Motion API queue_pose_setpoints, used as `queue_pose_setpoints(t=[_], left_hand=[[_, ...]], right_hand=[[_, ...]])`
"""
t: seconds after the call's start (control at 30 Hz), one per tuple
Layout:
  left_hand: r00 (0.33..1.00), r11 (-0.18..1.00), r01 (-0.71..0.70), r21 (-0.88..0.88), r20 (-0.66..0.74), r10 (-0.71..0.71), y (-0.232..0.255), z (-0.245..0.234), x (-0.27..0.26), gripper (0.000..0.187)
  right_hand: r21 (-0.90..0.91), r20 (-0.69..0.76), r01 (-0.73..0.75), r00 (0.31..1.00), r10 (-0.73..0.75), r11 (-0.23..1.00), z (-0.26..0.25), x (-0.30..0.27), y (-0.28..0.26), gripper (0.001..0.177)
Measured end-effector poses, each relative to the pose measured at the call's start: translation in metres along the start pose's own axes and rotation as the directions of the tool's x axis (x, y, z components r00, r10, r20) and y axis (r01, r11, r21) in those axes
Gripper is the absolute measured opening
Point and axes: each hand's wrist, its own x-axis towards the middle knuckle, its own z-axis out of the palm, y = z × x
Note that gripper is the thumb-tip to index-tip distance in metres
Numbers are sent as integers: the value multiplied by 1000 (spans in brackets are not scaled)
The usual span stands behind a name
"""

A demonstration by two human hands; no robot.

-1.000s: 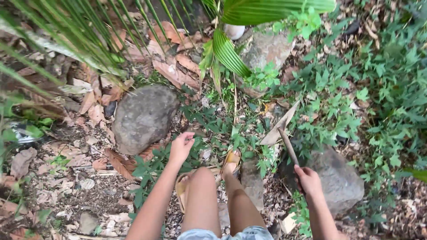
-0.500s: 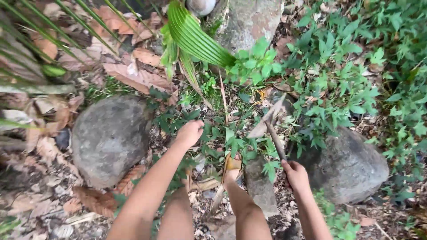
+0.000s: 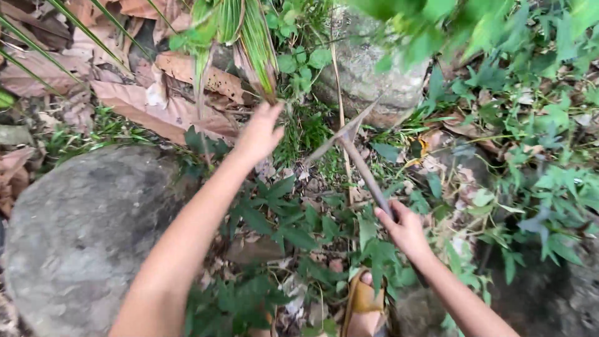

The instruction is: Clearing weeds and digging in the soil using a small hand pickaxe.

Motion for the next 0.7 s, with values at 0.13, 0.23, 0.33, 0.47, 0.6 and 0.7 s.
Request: queue_pose_setpoints(t=[0.13, 0.23, 0.33, 0.47, 0.6, 0.7], left_hand=[[961, 993, -115, 28, -249, 118, -10, -52, 0, 64], [905, 989, -125, 83, -398, 148, -29, -67, -2, 59], [869, 1000, 11, 4, -494, -8, -45, -76, -10, 55], [699, 993, 86, 76, -715, -6, -118, -67, -10, 58], [765, 970, 191, 151, -642, -50, -139, -45, -43, 31], [801, 989, 141, 34, -591, -94, -133, -45, -53, 43]], right_hand=[[-247, -81, 204, 970, -230, 947, 33, 16, 44, 38], [-269, -103, 143, 979, -176, 952, 54, 4, 62, 36], [-228, -82, 93, 990, -115, 969, 67, -13, 69, 37], [-224, -71, 121, 988, -140, 967, 63, -5, 54, 34], [-283, -33, 89, 994, -102, 955, 54, -10, 39, 33], [-299, -48, 77, 994, -95, 951, 42, -7, -2, 38]])
